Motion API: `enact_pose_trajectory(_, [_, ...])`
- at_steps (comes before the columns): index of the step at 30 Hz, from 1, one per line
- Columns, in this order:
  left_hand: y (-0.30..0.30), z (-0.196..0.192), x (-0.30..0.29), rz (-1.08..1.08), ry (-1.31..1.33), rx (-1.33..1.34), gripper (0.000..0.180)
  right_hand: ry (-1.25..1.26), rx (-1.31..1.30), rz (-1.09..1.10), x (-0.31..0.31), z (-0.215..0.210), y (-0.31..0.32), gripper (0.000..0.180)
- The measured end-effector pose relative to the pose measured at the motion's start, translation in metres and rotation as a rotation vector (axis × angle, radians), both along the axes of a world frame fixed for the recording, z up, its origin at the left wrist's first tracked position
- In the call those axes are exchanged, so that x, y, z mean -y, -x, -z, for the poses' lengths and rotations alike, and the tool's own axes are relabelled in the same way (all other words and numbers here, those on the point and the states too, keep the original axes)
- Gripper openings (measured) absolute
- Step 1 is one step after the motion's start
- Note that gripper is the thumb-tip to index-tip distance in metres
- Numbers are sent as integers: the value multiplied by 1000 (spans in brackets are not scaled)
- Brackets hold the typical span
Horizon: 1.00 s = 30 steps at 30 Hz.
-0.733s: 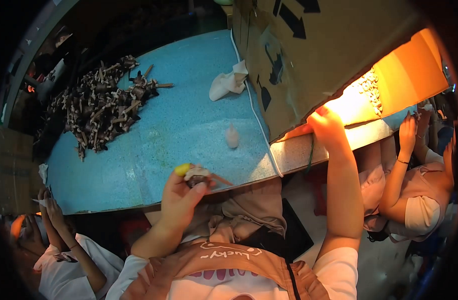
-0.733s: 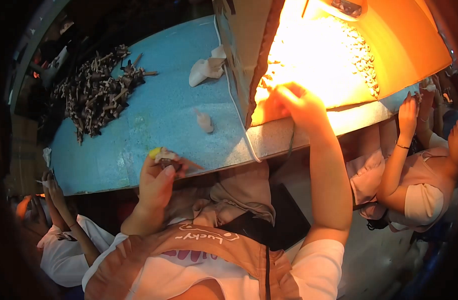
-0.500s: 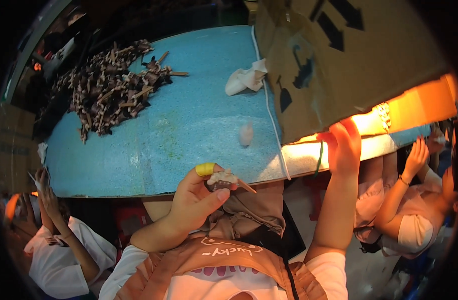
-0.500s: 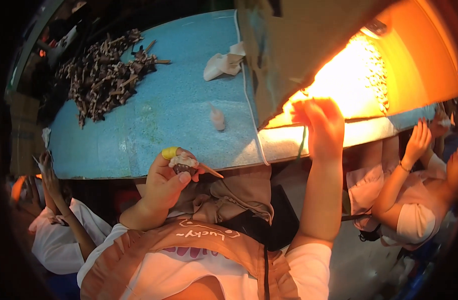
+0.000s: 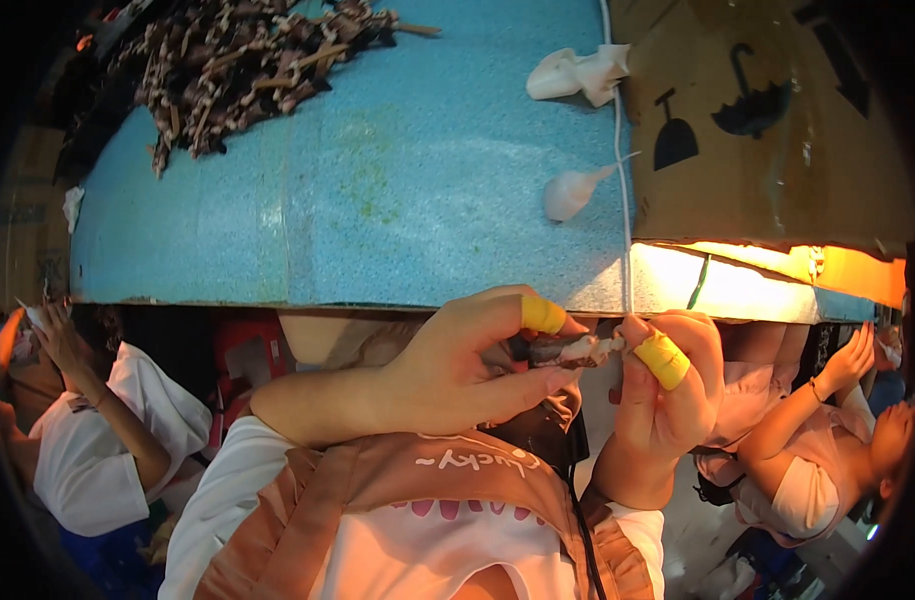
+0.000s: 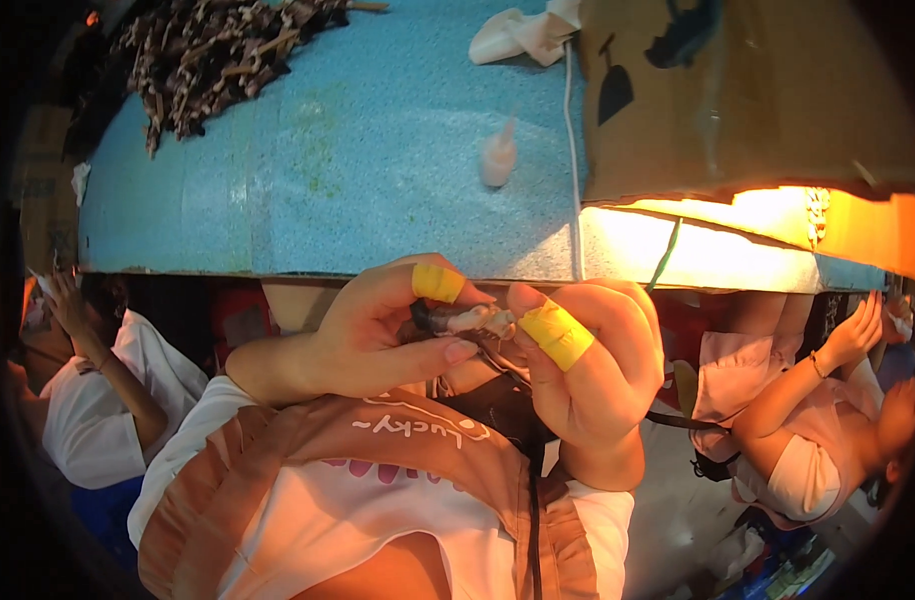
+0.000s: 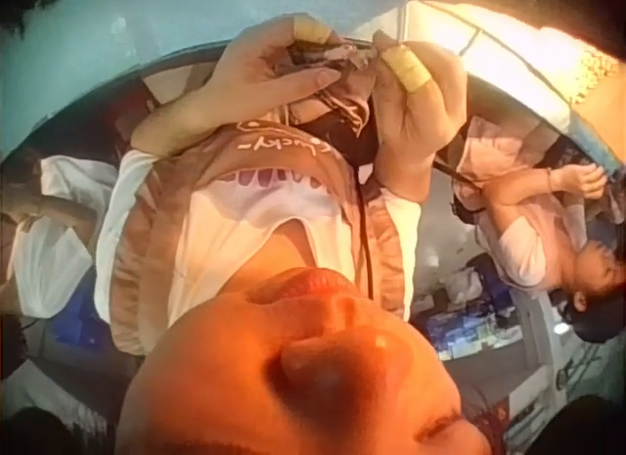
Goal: The person assembles toy figurines by picking up parts from the table, applying glue from a squeeze bottle, and attaching the components together by hand.
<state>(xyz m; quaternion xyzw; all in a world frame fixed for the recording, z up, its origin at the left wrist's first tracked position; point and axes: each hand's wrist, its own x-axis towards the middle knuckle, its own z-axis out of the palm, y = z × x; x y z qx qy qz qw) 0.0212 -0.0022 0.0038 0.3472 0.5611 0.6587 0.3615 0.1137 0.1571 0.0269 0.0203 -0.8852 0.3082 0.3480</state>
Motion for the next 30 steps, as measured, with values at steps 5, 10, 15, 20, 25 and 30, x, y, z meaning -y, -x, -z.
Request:
enact_pose_trajectory(5, [2, 8, 5, 1, -35, -74, 31, -158, 17, 0, 10, -2, -3, 28])
enact_pose_trajectory(10, [3, 9, 5, 19, -48, -104, 33, 463, 32, -10, 10, 16, -12, 33])
enact_pose_trajectory(15, [4, 13, 4, 10, -80, -110, 34, 558, 63, -5, 16, 14, -10, 31])
enact_pose_trajectory(20, [7, 11, 5, 36, -54, -61, 33, 356, 51, -52, 10, 16, -6, 29])
enact_pose_trajectory(25, [11, 11, 4, 43, -48, -144, 32, 125, 78, 16, 9, 8, -7, 32])
enact_pose_trajectory(30, [12, 10, 4, 40, 17, -133, 31, -139, 67, 71, 11, 5, -7, 31])
